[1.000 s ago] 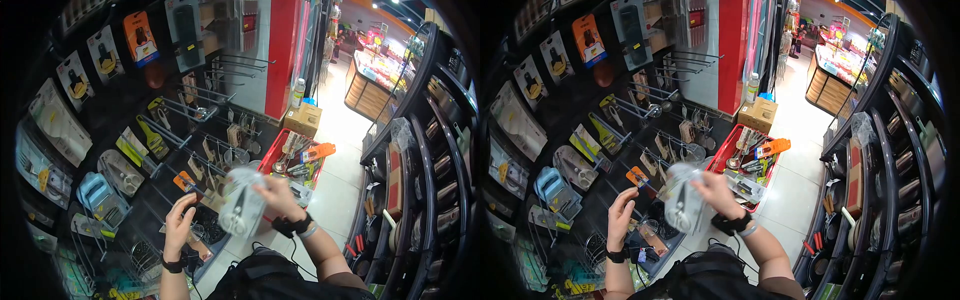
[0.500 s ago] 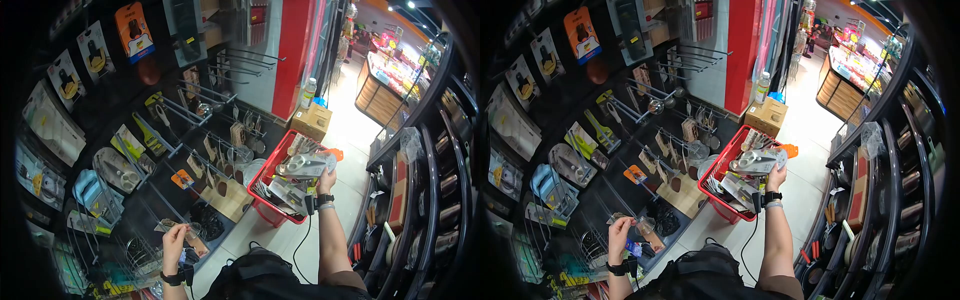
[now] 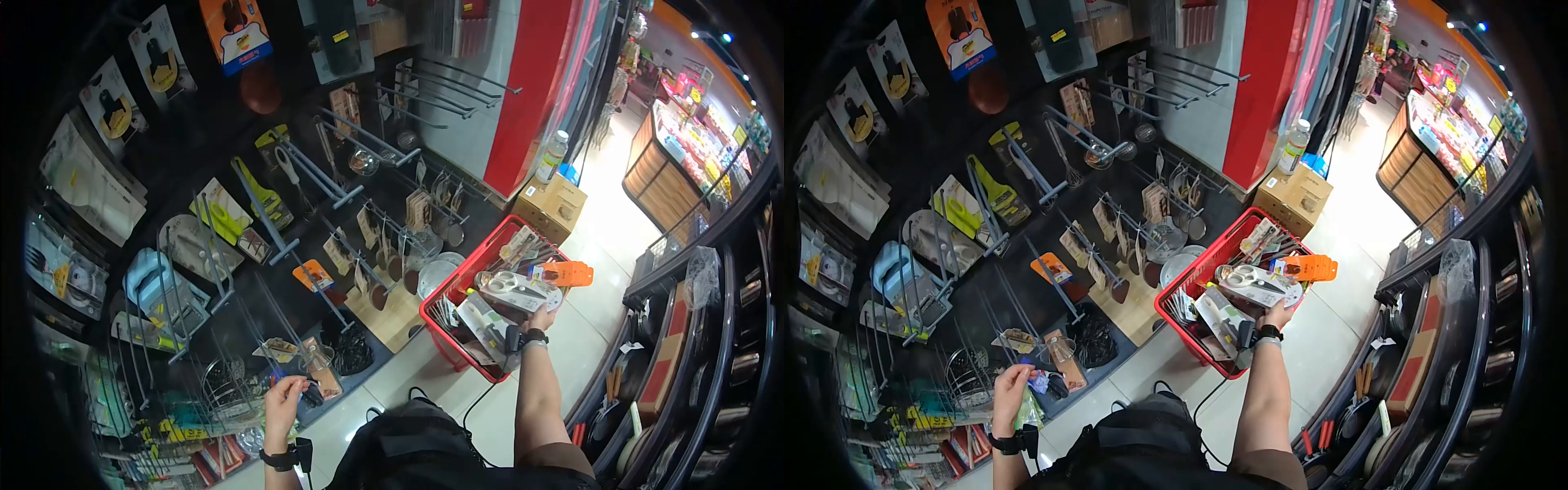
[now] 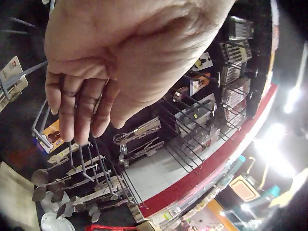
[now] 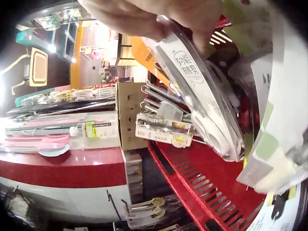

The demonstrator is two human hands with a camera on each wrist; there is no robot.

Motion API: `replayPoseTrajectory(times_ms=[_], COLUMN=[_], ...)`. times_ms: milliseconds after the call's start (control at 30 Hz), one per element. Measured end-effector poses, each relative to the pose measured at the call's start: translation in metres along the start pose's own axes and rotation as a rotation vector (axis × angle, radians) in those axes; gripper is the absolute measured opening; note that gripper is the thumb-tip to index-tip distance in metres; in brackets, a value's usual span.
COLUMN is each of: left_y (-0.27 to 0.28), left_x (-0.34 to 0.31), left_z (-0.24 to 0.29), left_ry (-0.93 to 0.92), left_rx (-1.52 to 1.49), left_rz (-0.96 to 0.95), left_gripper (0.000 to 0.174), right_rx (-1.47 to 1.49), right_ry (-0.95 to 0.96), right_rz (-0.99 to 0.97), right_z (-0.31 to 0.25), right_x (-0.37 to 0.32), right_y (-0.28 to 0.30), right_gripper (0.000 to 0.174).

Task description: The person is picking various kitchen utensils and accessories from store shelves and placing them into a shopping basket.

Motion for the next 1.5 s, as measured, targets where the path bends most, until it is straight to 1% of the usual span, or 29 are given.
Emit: replayPoseTrajectory(times_ms=[67,100,133,200,267,300,333,400,467,533,567,600,667,700,833,867,900,967,1000,1100,1133,1167,1200,1233,1267,1367,1433,1467,1500], left_y=[-0.003,-0.006,-0.009,-0.015,-0.02,-0.022,-0.02,-0.019,-0.014,-0.013,-0.012,-0.01,-0.016,-0.018,-0.028,-0.029,-0.031,-0.026,-0.025,-0.021,-0.009,-0.007,-0.005,0.008,0.013,0.027,0.043,0.049,0.059], left_x=[0.0,0.0,-0.001,-0.001,-0.004,-0.005,-0.006,-0.009,-0.015,-0.022,-0.027,-0.032,-0.037,-0.04,-0.055,-0.058,-0.06,-0.067,-0.07,-0.084,-0.077,-0.086,-0.082,-0.078,-0.093,-0.106,-0.119,-0.123,-0.136], left_z=[-0.012,-0.012,-0.013,-0.017,-0.017,-0.016,-0.017,-0.024,-0.033,-0.032,-0.028,-0.034,-0.059,-0.064,-0.07,-0.07,-0.073,-0.069,-0.068,-0.095,-0.099,-0.105,-0.108,-0.093,-0.084,-0.106,-0.133,-0.14,-0.126], left_ry=[-0.001,0.011,0.025,0.034,0.03,0.049,0.054,0.023,0.015,0.025,0.002,0.018,0.026,-0.004,-0.018,-0.051,-0.027,-0.002,0.014,-0.017,-0.058,-0.039,-0.053,0.012,0.132,-0.003,-0.054,-0.05,0.033], left_rx=[-0.018,-0.008,0.001,-0.021,-0.044,-0.029,-0.032,0.035,0.051,0.081,0.123,0.127,0.29,0.333,0.491,0.545,0.532,0.537,0.539,0.575,0.594,0.659,0.604,0.6,0.586,0.549,0.518,0.459,0.446], left_rz=[0.012,0.009,0.01,0.03,-0.014,-0.007,0.021,0.007,0.071,0.075,0.095,0.15,0.043,0.015,-0.088,-0.102,-0.136,-0.123,-0.143,-0.087,-0.059,-0.04,-0.028,-0.124,-0.219,-0.142,-0.147,-0.126,-0.115], left_gripper=[0.019,0.019,0.019,0.018,0.018,0.017,0.017,0.017,0.017,0.018,0.021,0.021,0.025,0.027,0.032,0.033,0.035,0.035,0.034,0.034,0.034,0.035,0.035,0.036,0.036,0.036,0.036,0.036,0.034], right_rx=[0.014,-0.065,-0.32,-0.41,-1.033,-1.01,-0.948,-0.711,-0.541,-0.372,-0.355,-0.338,-0.379,-0.384,-0.564,-0.605,-0.642,-0.71,-0.74,-0.801,-0.78,-0.803,-0.826,-0.81,-0.836,-0.876,-0.903,-0.933,-0.963], right_ry=[-0.064,-0.061,-0.102,0.003,0.067,0.057,0.075,0.112,0.04,-0.068,-0.128,-0.191,-0.329,-0.345,-0.329,-0.312,-0.29,-0.238,-0.209,-0.099,-0.037,-0.004,0.029,0.08,0.105,0.176,0.209,0.227,0.244], right_rz=[0.036,-0.01,-0.034,-0.15,0.045,0.024,-0.012,-0.248,-0.43,-0.612,-0.65,-0.69,-0.695,-0.762,-1.02,-1.069,-1.107,-1.158,-1.175,-1.199,-1.19,-1.177,-1.164,-1.119,-1.098,-0.994,-0.908,-0.883,-0.859], right_z=[0.023,0.028,0.028,0.041,-0.02,-0.018,-0.014,-0.057,-0.031,-0.007,-0.006,-0.022,-0.059,-0.047,-0.014,-0.009,-0.005,-0.002,-0.002,-0.01,-0.023,-0.026,-0.028,-0.041,-0.043,-0.053,-0.057,-0.056,-0.055], right_x=[0.039,0.055,0.066,0.091,0.032,0.03,0.031,-0.027,-0.014,-0.013,-0.026,-0.054,-0.106,-0.118,-0.18,-0.192,-0.201,-0.215,-0.22,-0.233,-0.241,-0.24,-0.238,-0.24,-0.238,-0.241,-0.246,-0.244,-0.243], right_y=[0.018,0.024,0.03,0.038,0.027,0.03,0.032,0.018,0.029,0.038,0.038,0.036,0.027,0.006,-0.069,-0.081,-0.09,-0.1,-0.104,-0.118,-0.133,-0.132,-0.131,-0.131,-0.126,-0.098,-0.07,-0.062,-0.052], right_gripper=[0.032,0.034,0.036,0.044,0.057,0.072,0.081,0.079,0.07,0.065,0.066,0.067,0.053,0.053,0.053,0.053,0.053,0.054,0.054,0.054,0.055,0.055,0.055,0.056,0.056,0.057,0.058,0.058,0.059])
Point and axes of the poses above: each hand's wrist, its own x-axis towards the middle knuckle, its own y-axis out of the back of the hand, z = x × y, the point moved 4 cm from there along x, towards the middle knuckle, and after that the axes turned 1 degree about -y, right-handed, at the moved point
